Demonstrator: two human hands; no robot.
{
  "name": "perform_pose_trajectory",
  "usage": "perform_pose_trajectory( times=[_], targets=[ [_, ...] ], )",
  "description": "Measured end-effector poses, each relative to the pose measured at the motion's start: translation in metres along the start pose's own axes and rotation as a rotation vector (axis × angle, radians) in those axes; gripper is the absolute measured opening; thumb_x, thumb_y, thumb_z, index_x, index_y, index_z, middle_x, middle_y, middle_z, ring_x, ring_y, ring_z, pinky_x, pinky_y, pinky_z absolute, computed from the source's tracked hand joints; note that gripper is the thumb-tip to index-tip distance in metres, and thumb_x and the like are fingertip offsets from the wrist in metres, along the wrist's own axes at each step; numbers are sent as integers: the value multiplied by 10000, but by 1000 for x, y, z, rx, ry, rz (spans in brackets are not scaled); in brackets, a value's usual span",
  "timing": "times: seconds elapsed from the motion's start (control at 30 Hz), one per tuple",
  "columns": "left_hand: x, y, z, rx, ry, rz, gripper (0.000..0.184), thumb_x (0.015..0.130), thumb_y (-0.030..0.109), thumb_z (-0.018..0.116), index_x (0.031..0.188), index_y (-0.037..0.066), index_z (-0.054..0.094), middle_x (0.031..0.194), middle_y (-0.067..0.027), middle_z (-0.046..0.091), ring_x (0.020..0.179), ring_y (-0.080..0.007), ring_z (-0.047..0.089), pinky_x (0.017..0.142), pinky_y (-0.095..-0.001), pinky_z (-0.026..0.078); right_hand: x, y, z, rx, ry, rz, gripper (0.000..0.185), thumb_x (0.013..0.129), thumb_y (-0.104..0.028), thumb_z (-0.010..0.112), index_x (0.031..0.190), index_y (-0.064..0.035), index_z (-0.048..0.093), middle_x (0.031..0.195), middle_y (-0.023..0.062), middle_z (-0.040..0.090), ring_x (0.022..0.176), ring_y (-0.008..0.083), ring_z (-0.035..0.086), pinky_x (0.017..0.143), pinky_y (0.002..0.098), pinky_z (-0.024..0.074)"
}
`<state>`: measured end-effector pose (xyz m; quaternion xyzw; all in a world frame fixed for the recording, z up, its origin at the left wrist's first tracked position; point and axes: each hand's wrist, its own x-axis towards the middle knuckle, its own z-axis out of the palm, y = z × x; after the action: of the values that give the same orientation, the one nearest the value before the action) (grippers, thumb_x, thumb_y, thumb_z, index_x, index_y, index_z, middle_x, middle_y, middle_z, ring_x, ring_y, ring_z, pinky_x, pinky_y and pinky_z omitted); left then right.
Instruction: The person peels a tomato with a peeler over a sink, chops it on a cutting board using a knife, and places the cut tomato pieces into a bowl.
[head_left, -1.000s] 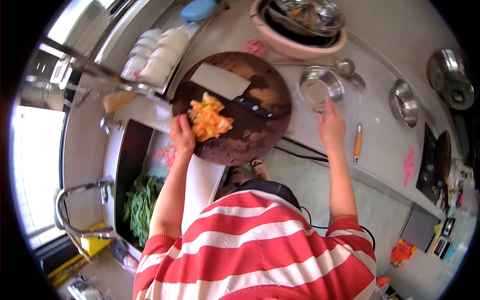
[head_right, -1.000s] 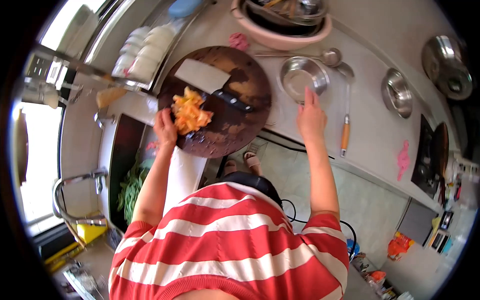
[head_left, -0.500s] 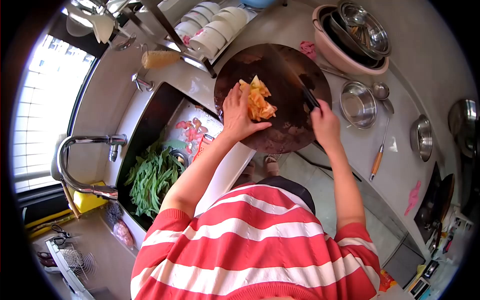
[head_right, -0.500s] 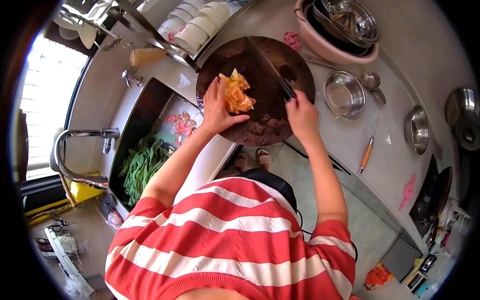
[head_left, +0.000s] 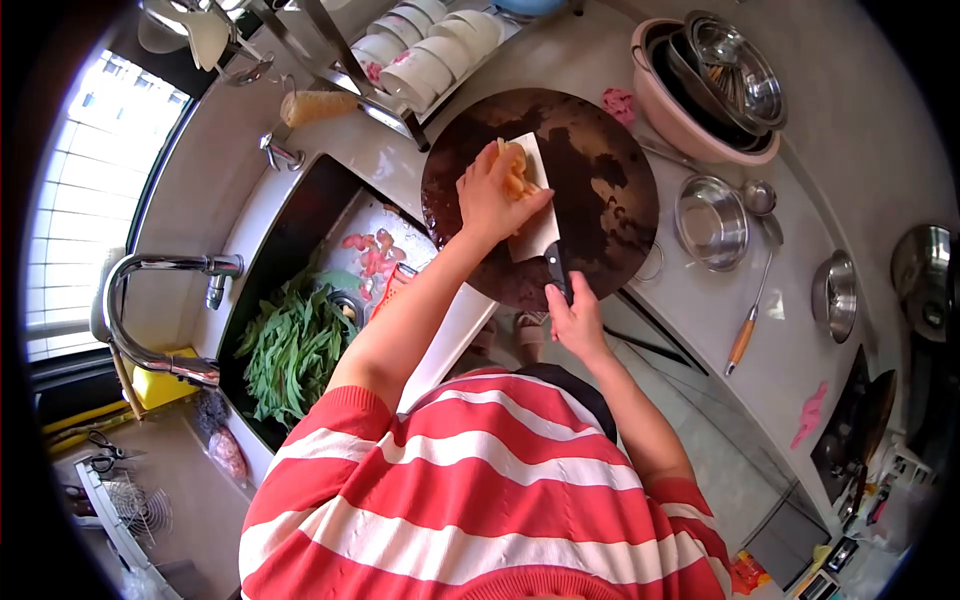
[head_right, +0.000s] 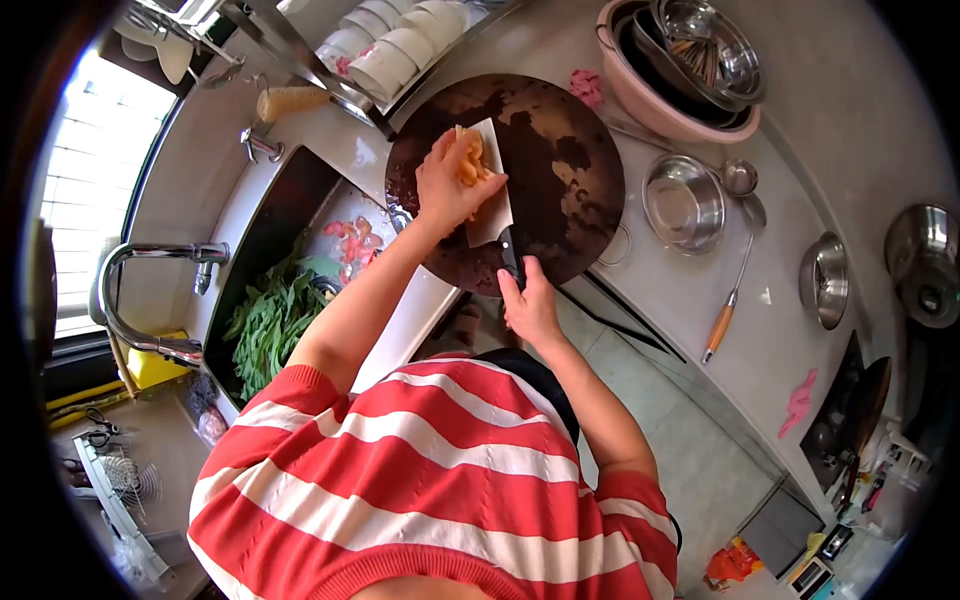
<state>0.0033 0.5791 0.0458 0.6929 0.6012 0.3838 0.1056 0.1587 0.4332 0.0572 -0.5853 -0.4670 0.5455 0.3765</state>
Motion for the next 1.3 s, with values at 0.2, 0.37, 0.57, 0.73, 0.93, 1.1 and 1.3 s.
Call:
perform_pose_trajectory(
  times=[0.2, 0.37, 0.57, 0.73, 0.93, 1.1, 1.3],
  targets=[
    [32, 36, 13, -204, 125, 153, 550, 590, 297, 853, 1071, 118, 653, 1206, -138, 580, 1044, -328, 567, 899, -402, 469, -8, -16, -4, 182, 101, -78, 208, 945, -221, 570, 964, -37, 474, 592, 15, 502, 402, 89, 490, 357, 253, 400],
    [48, 122, 61, -413, 81, 375, 594, 545, 311, 876, 1051, 94, 654, 1208, -152, 576, 1063, -334, 550, 913, -408, 451, -39, -34, -49, 323, 386, -112, 161, 947, -176, 565, 966, -44, 475, 581, -17, 453, 391, 60, 420, 347, 231, 363],
    [43, 223, 163, -682, -148, 413, 531, 609, 332, 825, 1050, 91, 654, 1189, -142, 579, 1068, -343, 529, 926, -423, 438, -46, -26, -118, 179, 764, -59, 201, 946, -201, 572, 946, -19, 487, 591, 0, 466, 415, 91, 447, 374, 264, 371],
    [32, 212, 236, -357, -406, 299, 446, 690, 288, 773, 1053, 56, 654, 1157, -182, 590, 1055, -354, 562, 925, -417, 455, -53, -3, -161, -431, 1038, -117, 246, 913, -212, 607, 960, 12, 518, 606, 50, 501, 510, 205, 522, 549, 408, 440],
    [27, 172, 143, -459, -231, 387, 402, 740, 227, 750, 1075, 34, 640, 1172, -191, 584, 1114, -352, 538, 944, -401, 452, -81, -13, -166, 199, 762, -15, 178, 962, -208, 551, 961, -39, 496, 592, -15, 457, 394, 43, 387, 335, 216, 328],
    [-8, 47, 0, -46, -23, 332, 721, 662, 299, 807, 1277, 76, 503, 1347, -205, 428, 1238, -403, 400, 1022, -483, 350, -59, 4, -125, 309, 359, 35, 177, 960, -202, 555, 970, -36, 494, 607, -16, 463, 403, 41, 398, 344, 210, 339],
    [-34, -37, -44, 250, -249, 197, 1106, 616, 574, 785, 1450, 59, 274, 1444, -281, 297, 1344, -475, 264, 1097, -523, 241, -21, 25, -73, 126, 174, -3, 194, 948, -213, 568, 995, -35, 508, 609, -22, 481, 422, 60, 436, 381, 236, 366]
  ],
)
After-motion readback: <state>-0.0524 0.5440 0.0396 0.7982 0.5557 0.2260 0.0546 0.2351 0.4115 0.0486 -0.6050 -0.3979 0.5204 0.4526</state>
